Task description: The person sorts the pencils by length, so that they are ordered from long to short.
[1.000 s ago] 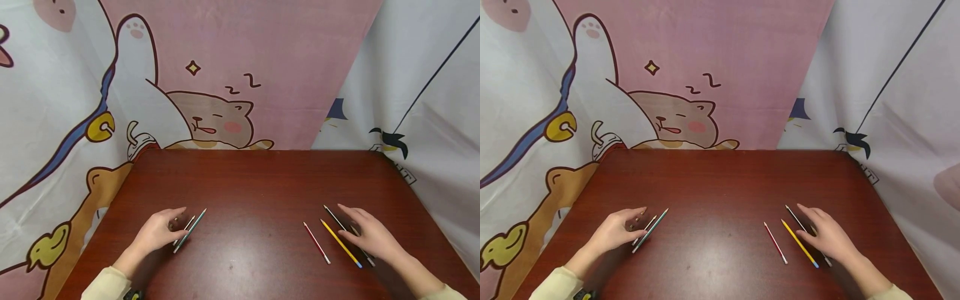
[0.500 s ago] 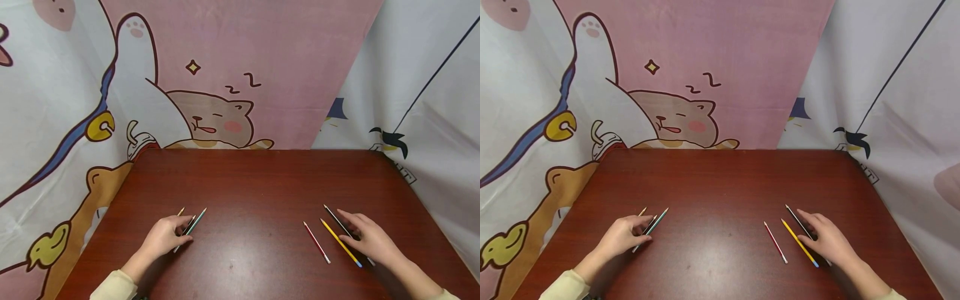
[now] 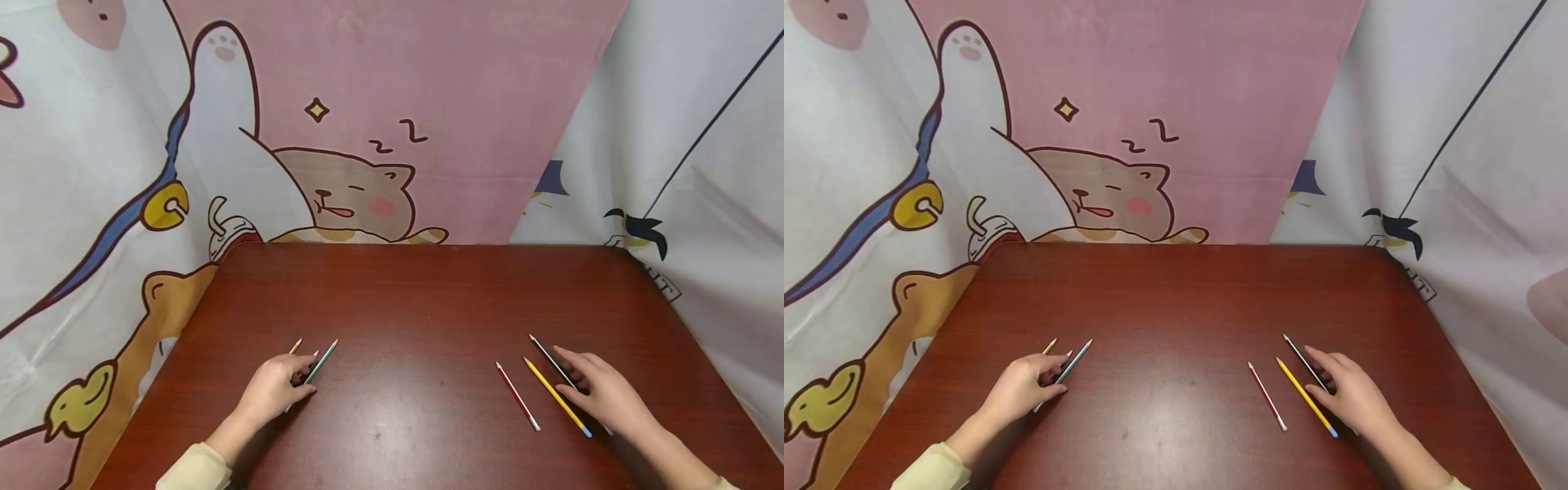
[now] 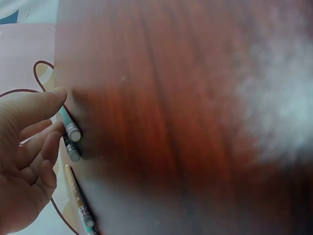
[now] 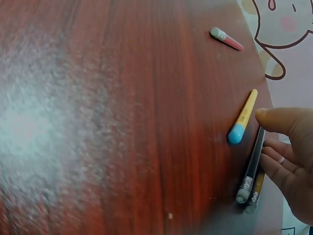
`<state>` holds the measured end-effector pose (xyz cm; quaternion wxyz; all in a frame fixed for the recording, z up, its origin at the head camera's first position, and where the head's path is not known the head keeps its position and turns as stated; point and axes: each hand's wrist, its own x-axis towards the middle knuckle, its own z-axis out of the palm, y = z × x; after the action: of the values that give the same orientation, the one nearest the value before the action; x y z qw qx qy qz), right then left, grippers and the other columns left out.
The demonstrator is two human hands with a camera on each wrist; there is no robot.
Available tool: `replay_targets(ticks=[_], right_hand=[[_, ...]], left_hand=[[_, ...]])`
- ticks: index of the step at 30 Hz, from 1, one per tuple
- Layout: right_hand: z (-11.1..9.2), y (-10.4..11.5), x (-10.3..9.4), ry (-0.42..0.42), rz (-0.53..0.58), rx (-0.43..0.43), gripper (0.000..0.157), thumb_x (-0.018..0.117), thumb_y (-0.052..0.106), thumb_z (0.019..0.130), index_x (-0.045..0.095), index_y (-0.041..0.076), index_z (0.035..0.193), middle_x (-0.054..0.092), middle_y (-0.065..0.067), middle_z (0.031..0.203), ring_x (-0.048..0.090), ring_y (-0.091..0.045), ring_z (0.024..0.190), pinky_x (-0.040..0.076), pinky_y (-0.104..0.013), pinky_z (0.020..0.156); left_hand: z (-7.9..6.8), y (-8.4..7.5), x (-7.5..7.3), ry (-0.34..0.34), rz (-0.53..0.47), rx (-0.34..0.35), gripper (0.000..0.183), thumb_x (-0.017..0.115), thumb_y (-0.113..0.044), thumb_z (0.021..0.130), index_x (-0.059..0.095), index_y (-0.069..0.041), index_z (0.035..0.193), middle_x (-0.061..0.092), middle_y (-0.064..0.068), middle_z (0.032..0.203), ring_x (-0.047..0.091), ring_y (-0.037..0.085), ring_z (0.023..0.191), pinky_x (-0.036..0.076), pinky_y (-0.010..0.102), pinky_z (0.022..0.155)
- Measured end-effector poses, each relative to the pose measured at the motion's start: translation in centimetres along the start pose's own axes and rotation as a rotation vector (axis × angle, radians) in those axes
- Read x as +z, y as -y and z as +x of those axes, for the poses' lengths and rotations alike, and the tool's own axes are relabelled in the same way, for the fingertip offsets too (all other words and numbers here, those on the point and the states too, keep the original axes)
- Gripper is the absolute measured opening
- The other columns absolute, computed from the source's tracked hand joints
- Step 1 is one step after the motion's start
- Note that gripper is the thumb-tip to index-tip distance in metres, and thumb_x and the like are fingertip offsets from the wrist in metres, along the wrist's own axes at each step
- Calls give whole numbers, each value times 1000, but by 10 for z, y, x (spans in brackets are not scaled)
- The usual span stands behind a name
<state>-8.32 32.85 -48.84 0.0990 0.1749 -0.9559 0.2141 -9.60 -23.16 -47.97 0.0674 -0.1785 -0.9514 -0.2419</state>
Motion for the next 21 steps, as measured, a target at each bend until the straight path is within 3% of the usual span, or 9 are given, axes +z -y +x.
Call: replay_targets(ticks=[12, 21], right_hand=[[-3, 4, 11, -86, -120, -8, 62, 89, 12, 68, 65, 4, 125, 62, 0, 93, 58, -12, 72, 48, -33, 59], [-3, 7, 19, -158, -126, -4, 57, 87, 9, 68, 68, 1, 121, 61, -3, 89, 54, -16, 72, 46, -39, 61]], left_hand=[[-1, 2, 7, -74, 61, 8, 47, 94, -16, 60, 77, -10, 104, 67, -9, 75, 59, 13, 78, 49, 34, 69], [-2, 5, 12, -110, 79, 39, 43, 93, -17, 60, 79, -11, 101, 61, -12, 71, 53, 11, 76, 47, 31, 67]])
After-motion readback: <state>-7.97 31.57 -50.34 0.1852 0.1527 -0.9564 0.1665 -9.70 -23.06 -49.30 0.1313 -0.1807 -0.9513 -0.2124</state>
